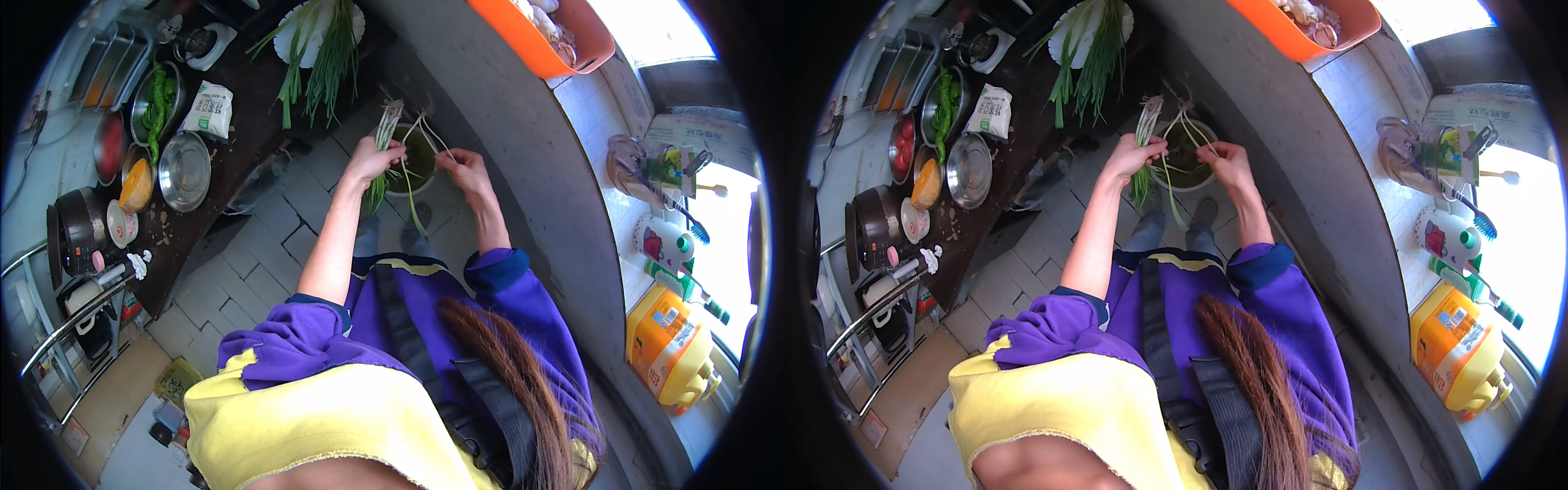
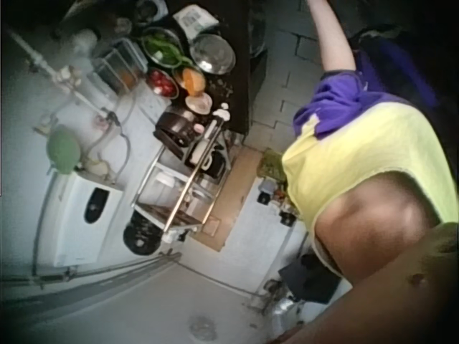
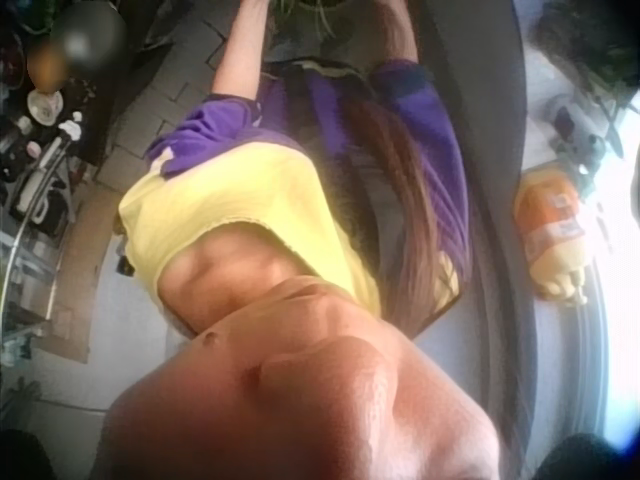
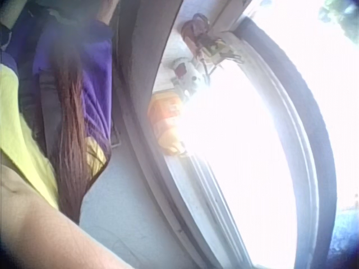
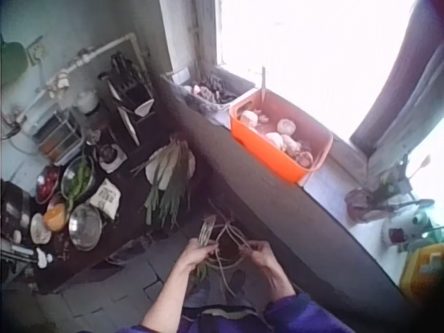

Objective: The person washes green bell peppers and a long green chili under running water in a kitchen sink, then unwraps and washes a round orange squash. They place the washed vegetables into bowls and proceed to trim the roots and outer layers of green onions on the countertop.

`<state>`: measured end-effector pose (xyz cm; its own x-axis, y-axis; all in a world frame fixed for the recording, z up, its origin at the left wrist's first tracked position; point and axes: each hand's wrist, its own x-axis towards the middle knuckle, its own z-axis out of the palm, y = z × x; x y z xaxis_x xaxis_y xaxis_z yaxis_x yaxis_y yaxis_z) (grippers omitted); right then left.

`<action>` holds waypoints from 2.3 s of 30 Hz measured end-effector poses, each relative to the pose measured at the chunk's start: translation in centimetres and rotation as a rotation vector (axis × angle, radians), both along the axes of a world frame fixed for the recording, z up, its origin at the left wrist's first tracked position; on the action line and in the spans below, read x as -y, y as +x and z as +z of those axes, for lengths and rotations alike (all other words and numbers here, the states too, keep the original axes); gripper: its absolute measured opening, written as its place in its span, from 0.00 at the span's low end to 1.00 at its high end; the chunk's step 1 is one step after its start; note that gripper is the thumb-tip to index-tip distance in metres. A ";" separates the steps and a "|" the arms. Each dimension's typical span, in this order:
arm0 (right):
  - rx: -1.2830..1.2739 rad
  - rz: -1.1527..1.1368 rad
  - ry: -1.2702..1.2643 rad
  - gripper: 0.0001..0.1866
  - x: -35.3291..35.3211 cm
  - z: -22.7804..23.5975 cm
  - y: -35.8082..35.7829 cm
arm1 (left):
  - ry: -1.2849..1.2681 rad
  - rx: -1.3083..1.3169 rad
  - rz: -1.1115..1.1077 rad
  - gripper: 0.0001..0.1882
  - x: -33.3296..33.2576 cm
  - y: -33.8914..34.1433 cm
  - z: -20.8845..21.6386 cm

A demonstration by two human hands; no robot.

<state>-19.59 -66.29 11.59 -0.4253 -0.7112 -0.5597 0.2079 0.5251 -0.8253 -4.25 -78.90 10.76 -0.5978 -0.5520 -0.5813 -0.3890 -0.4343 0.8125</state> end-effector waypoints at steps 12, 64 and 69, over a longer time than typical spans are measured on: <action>-0.054 -0.214 0.079 0.04 -5.8 -5.5 -4.7 | 0.136 -0.115 -0.071 0.08 1.8 2.6 0.5; 0.179 -0.014 -0.207 0.05 -3.5 7.7 0.9 | -0.317 0.086 0.368 0.08 0.3 0.2 -2.3; 0.179 -0.002 -0.233 0.05 -3.9 7.2 0.3 | -0.337 0.094 0.234 0.09 -1.3 -1.0 -3.1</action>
<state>-19.26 -62.40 18.77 -0.3364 -0.8286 -0.4476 0.3616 0.3252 -0.8738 -5.21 -77.60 7.63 -0.3870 -0.8353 -0.3905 -0.3905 -0.2352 0.8901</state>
